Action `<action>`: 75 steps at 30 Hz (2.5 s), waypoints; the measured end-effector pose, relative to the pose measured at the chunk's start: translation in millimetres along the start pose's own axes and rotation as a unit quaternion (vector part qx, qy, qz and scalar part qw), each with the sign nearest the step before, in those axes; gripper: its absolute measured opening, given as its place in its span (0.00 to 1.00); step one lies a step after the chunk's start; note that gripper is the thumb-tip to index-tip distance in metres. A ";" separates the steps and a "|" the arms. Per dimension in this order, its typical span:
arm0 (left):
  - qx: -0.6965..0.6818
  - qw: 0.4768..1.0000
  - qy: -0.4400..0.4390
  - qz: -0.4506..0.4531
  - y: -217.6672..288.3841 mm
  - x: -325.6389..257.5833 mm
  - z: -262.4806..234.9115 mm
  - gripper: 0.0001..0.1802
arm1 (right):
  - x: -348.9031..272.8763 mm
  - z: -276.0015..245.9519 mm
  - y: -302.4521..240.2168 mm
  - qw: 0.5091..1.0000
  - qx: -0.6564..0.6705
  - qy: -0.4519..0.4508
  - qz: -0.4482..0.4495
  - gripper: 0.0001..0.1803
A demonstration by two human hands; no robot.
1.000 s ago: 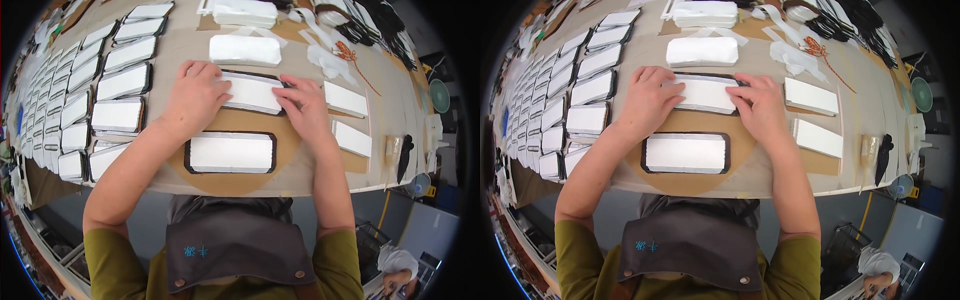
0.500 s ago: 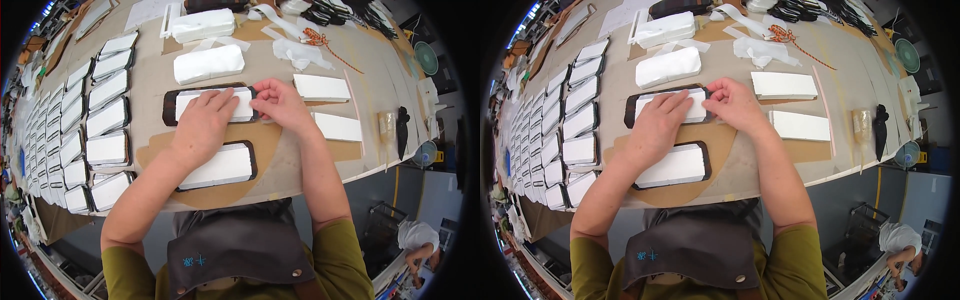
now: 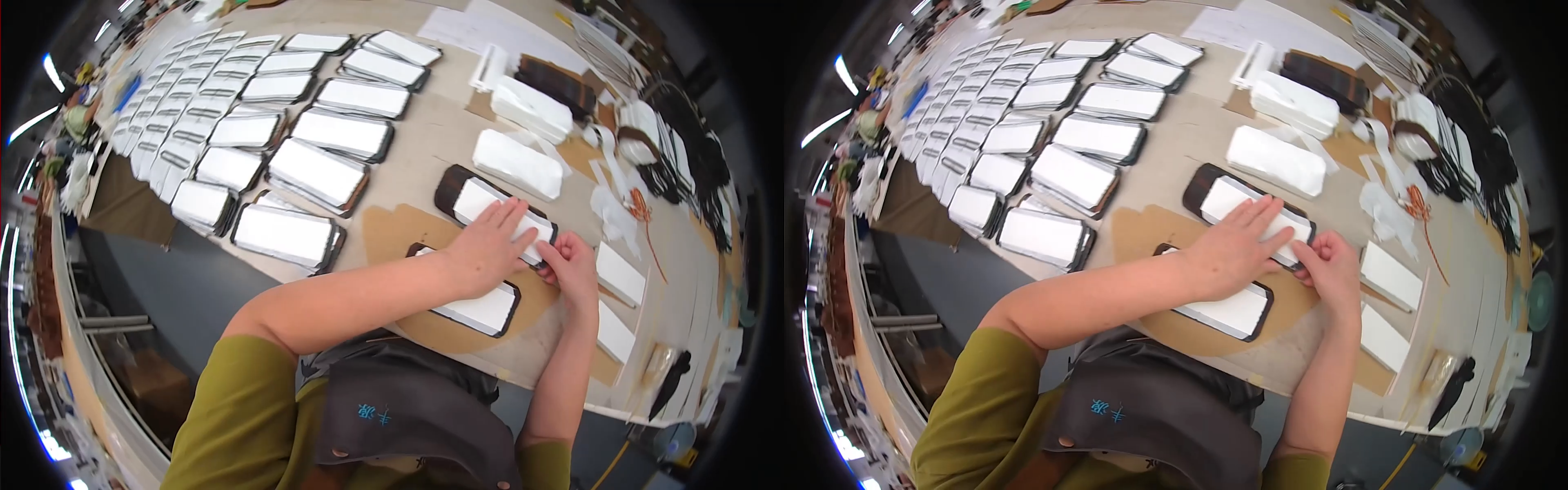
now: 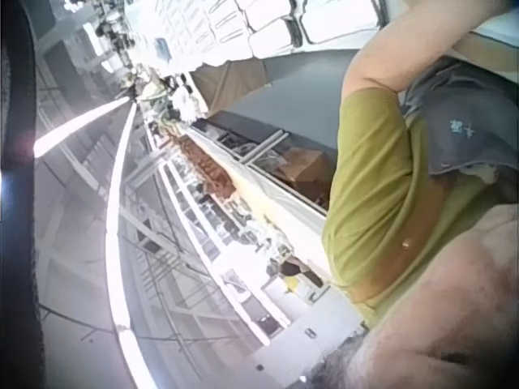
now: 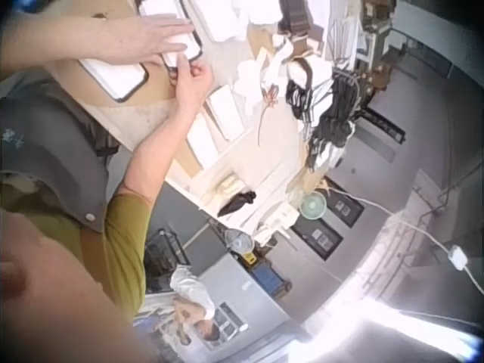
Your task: Applying glue and attaching white padding to the back of leather components at a workshop station.
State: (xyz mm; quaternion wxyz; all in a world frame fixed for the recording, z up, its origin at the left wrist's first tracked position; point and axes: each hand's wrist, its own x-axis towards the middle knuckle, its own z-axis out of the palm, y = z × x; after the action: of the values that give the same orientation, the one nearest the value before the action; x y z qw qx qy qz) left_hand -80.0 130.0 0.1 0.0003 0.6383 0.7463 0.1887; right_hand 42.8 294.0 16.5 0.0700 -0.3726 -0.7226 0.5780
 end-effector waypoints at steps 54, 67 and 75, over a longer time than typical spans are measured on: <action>-0.676 0.539 0.402 -0.302 -264.0 -117.1 -196.1 0.20 | 15.9 20.0 19.9 0.978 0.088 0.130 -0.137 0.07; 0.071 0.960 0.230 -0.142 -315.3 38.7 -163.2 0.14 | 13.6 17.7 11.9 0.982 0.085 0.119 -0.121 0.06; 0.255 0.953 0.025 -0.164 -338.3 116.1 -100.4 0.29 | 9.6 16.7 7.3 0.983 0.112 0.106 -0.098 0.06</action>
State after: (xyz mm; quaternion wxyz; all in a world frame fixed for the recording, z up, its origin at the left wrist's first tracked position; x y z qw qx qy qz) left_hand -448.0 173.8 25.8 -0.1499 0.4810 0.8638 0.0049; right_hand 30.4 287.3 1.5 0.2439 -0.3484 -0.6747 0.6032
